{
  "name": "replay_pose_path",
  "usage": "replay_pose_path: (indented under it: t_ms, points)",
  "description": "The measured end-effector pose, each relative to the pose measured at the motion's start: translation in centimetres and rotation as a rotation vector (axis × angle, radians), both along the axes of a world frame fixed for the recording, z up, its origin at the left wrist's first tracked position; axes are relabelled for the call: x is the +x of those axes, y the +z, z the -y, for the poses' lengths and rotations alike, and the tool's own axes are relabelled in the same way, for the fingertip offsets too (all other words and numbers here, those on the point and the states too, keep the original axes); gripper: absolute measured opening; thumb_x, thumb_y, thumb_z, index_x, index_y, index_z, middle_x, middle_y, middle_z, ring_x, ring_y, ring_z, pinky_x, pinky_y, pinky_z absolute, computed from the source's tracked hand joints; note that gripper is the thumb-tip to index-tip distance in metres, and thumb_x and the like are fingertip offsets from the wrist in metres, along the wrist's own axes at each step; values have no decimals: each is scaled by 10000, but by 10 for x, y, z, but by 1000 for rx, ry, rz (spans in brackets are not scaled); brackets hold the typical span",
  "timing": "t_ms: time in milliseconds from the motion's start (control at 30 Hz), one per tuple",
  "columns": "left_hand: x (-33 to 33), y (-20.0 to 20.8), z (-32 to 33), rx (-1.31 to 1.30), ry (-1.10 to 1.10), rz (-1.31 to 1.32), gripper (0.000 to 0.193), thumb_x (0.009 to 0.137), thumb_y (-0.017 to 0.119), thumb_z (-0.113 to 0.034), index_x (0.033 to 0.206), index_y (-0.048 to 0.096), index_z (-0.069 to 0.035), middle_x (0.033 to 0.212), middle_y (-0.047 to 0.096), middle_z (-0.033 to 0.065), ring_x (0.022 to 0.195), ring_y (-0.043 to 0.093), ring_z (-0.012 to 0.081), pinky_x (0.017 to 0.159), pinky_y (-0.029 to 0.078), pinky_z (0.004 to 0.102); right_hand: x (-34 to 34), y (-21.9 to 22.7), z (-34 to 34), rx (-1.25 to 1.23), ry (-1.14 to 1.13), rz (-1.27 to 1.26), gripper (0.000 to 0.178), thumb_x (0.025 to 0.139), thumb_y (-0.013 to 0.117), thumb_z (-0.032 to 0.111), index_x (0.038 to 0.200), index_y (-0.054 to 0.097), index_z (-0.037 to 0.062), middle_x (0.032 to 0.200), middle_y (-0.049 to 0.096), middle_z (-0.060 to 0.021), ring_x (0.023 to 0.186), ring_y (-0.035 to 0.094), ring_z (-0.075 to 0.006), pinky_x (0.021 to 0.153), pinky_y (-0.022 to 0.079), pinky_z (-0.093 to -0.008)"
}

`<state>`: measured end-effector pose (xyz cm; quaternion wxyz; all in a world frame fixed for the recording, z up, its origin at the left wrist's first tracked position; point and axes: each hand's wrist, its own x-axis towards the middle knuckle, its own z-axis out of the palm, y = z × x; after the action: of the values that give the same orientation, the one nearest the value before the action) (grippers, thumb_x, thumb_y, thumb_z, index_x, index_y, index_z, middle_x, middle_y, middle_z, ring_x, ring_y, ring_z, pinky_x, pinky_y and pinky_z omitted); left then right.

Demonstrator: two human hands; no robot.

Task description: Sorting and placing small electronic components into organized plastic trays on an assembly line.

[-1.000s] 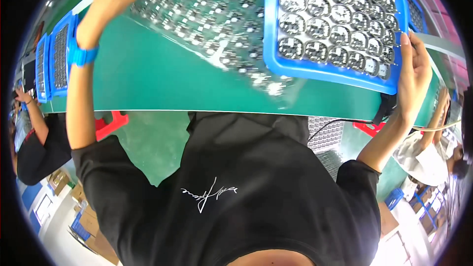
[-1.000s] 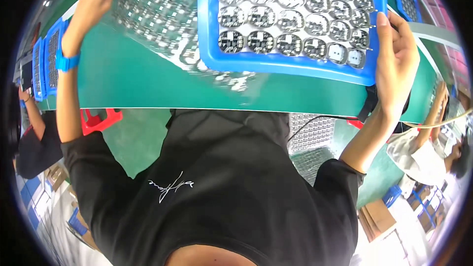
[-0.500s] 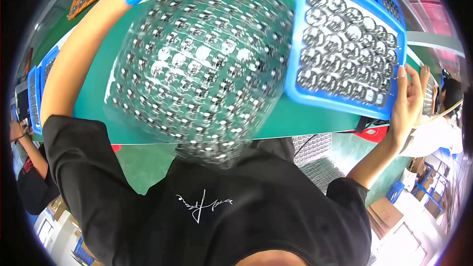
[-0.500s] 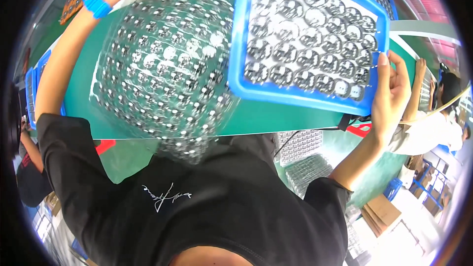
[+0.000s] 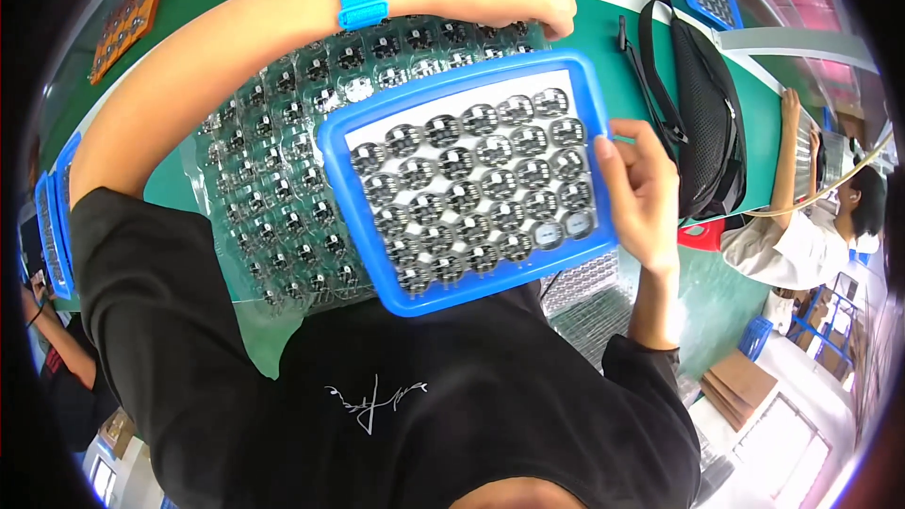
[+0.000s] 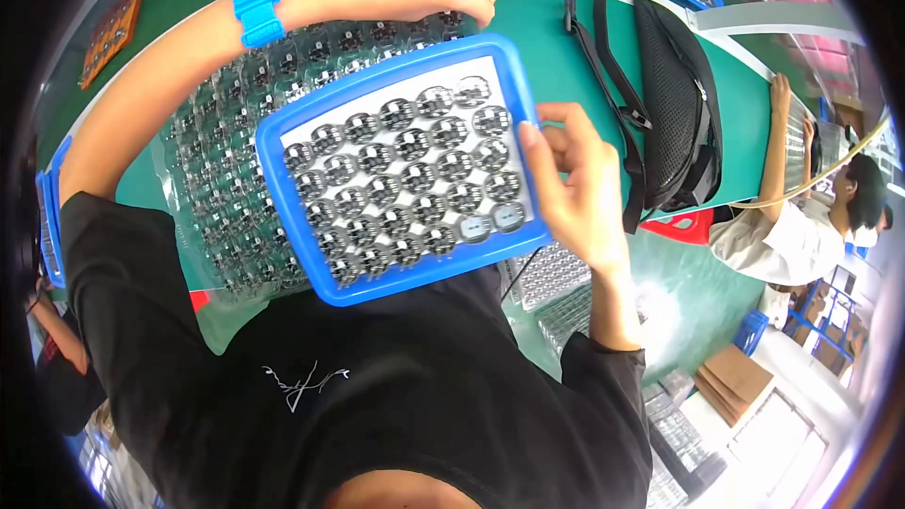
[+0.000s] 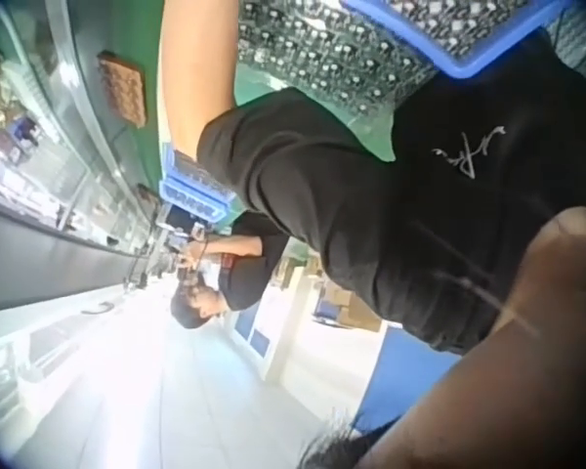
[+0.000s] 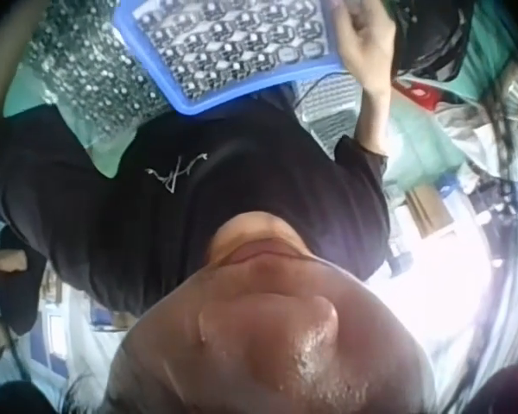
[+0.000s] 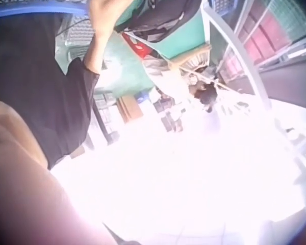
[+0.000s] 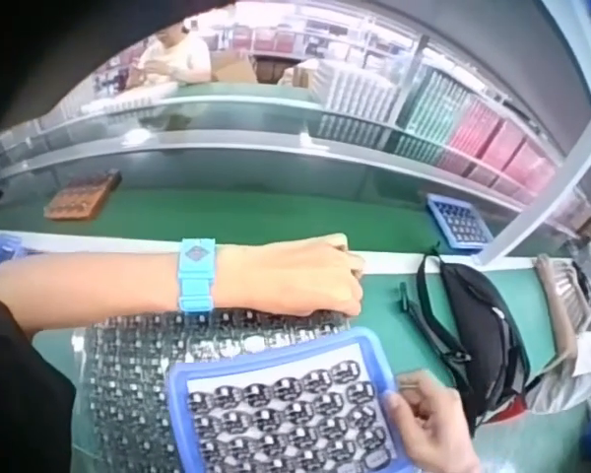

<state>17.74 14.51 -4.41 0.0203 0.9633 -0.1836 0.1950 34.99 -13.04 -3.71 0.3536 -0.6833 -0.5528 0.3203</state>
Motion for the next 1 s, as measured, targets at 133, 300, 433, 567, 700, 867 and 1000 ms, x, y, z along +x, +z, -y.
replay_pose_path:
  t_ms: [133,300,433,567,700,867,1000]
  points:
    - [-6,7,15,-229,189,89,133,975,666,-149,1077,716,-82,1031,700,92,1070,654,274,909,488,428,-13,11,6,-68,-35,-24,138,1102,641,91,1110,588,-37,721,725,-78,629,596,-22,538,451,-257]
    - [-72,36,8,-299,590,-7,187,1012,683,-167,1126,706,-21,1051,687,164,1020,673,373,900,541,465,-4,3,1,105,48,174,118,1068,698,97,1017,640,7,786,602,-1,614,482,-21,522,338,-248]
    - [-96,44,28,-439,753,-90,197,1014,688,-178,1080,711,6,1025,685,180,957,684,384,851,548,469,9,20,-19,116,163,357,183,1019,766,161,952,688,10,791,590,-37,686,545,-73,570,391,-274]
    - [-82,34,33,-534,781,-57,255,970,731,-234,1039,739,11,1006,692,189,937,696,394,827,556,487,28,27,-103,442,354,558,257,1010,775,209,1166,719,12,789,613,-56,734,586,-132,652,472,-313]
    - [-49,4,24,-364,921,-59,286,877,778,-263,1000,776,-5,997,715,223,961,724,415,847,580,507,18,20,-179,321,514,465,221,849,767,139,1027,774,9,975,712,-185,919,691,-383,807,562,-476]
    - [-28,13,27,-402,1022,-71,153,820,724,-130,823,793,7,876,750,273,864,746,459,796,591,544,21,1,-225,286,655,601,263,881,710,267,956,800,32,931,730,-233,891,717,-434,795,559,-513]
    - [-38,33,47,-394,977,74,154,867,738,-136,858,786,10,893,729,234,852,735,425,758,578,519,24,15,-186,567,488,447,126,896,763,122,935,798,8,865,700,-180,785,685,-393,714,547,-444]
